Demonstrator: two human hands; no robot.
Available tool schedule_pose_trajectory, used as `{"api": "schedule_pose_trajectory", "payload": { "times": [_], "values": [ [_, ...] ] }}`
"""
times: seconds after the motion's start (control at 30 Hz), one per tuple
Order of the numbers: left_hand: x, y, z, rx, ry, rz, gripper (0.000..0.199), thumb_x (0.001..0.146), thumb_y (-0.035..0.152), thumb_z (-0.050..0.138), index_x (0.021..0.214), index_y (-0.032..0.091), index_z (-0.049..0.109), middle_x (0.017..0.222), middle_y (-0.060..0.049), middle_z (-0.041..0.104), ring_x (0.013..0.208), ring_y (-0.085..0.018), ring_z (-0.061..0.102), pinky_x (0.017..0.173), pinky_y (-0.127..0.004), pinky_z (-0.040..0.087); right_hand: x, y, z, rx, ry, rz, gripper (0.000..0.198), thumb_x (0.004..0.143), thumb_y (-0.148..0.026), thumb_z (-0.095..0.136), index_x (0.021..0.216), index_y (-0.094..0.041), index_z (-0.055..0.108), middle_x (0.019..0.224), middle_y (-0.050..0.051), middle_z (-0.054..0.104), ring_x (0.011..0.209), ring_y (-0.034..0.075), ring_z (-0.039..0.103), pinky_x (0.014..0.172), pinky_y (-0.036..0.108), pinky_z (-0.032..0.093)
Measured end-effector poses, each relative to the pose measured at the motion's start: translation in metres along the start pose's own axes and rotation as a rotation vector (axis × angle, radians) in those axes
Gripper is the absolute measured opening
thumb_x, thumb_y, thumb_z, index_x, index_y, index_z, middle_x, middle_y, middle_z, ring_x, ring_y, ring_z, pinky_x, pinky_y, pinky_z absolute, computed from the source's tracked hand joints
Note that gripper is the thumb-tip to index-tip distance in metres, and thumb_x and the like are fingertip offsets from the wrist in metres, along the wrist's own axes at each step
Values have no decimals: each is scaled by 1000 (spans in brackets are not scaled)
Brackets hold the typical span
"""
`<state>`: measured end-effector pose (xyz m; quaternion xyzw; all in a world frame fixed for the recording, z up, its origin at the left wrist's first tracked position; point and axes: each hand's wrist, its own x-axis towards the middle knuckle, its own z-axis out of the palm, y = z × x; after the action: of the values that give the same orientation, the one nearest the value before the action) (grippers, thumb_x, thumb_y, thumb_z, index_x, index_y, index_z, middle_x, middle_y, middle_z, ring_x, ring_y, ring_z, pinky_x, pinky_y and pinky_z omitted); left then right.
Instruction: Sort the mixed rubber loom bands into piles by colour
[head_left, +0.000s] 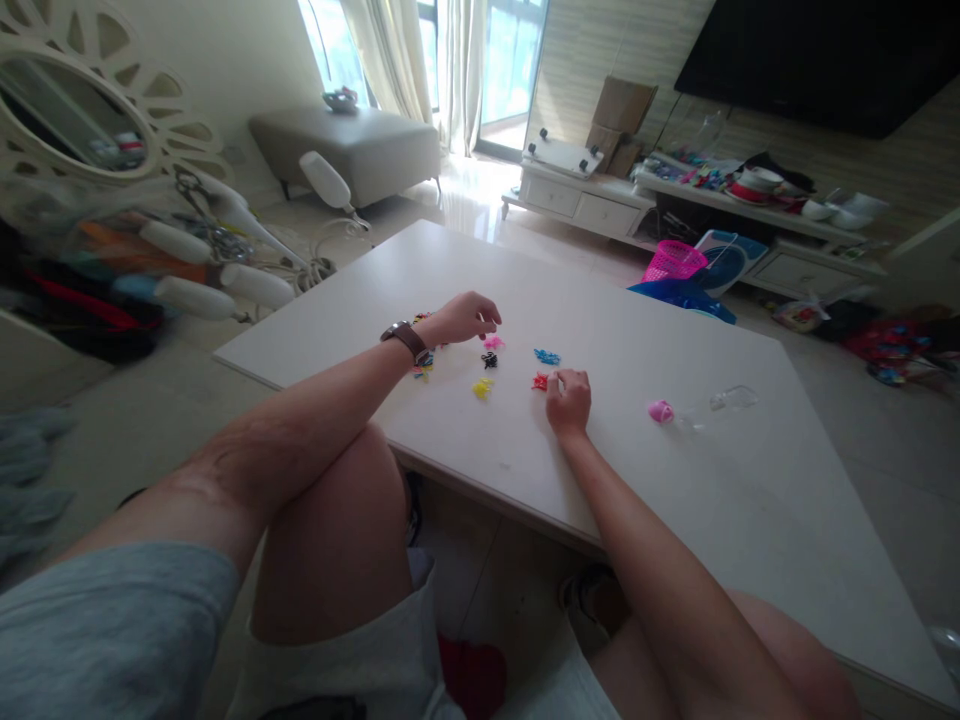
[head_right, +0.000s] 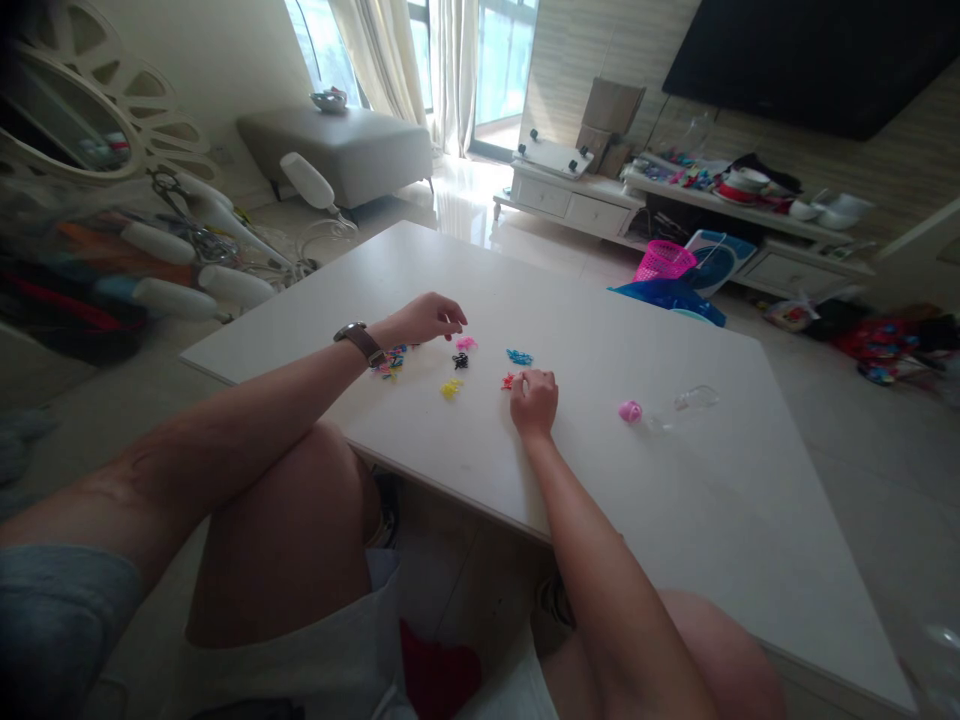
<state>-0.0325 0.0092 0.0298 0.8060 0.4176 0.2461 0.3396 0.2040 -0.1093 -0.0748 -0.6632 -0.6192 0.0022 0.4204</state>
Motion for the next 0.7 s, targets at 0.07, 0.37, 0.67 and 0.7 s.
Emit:
{"api": "schedule_pose_trajectory", "payload": {
  "times": [0.07,0.37,0.67,0.7],
  "values": [
    [-1,-3,-9,14,40,-12,18,74,21,71,89,12,76,72,-6,72,63,-14,67,62,-24,49,0,0,0,-10,-20,-7,32,94,-30,41,75,-22,65,86,9,71,93,26,54,86,37,42],
    [-12,-28,-38,277,-18,-296,13,61,19,75,73,17,78,67,-5,70,65,-19,64,64,-27,49,-1,0,-1,-55,-37,-41,36,95,-31,39,71,-22,65,84,8,70,90,25,52,84,36,42],
    [-14,-46,-42,419,-96,-568,17,54,23,81,68,18,74,55,-4,62,64,-19,60,59,-24,45,0,0,2,-48,-20,-43,34,95,-29,41,71,-22,64,84,9,69,89,25,52,84,36,41],
    [-14,-48,-42,436,-92,-580,18,53,24,82,69,17,74,55,-4,63,63,-19,60,58,-24,45,0,0,2,-48,-21,-42,34,95,-29,41,71,-22,64,84,9,69,89,25,52,83,36,41]
  ]
}}
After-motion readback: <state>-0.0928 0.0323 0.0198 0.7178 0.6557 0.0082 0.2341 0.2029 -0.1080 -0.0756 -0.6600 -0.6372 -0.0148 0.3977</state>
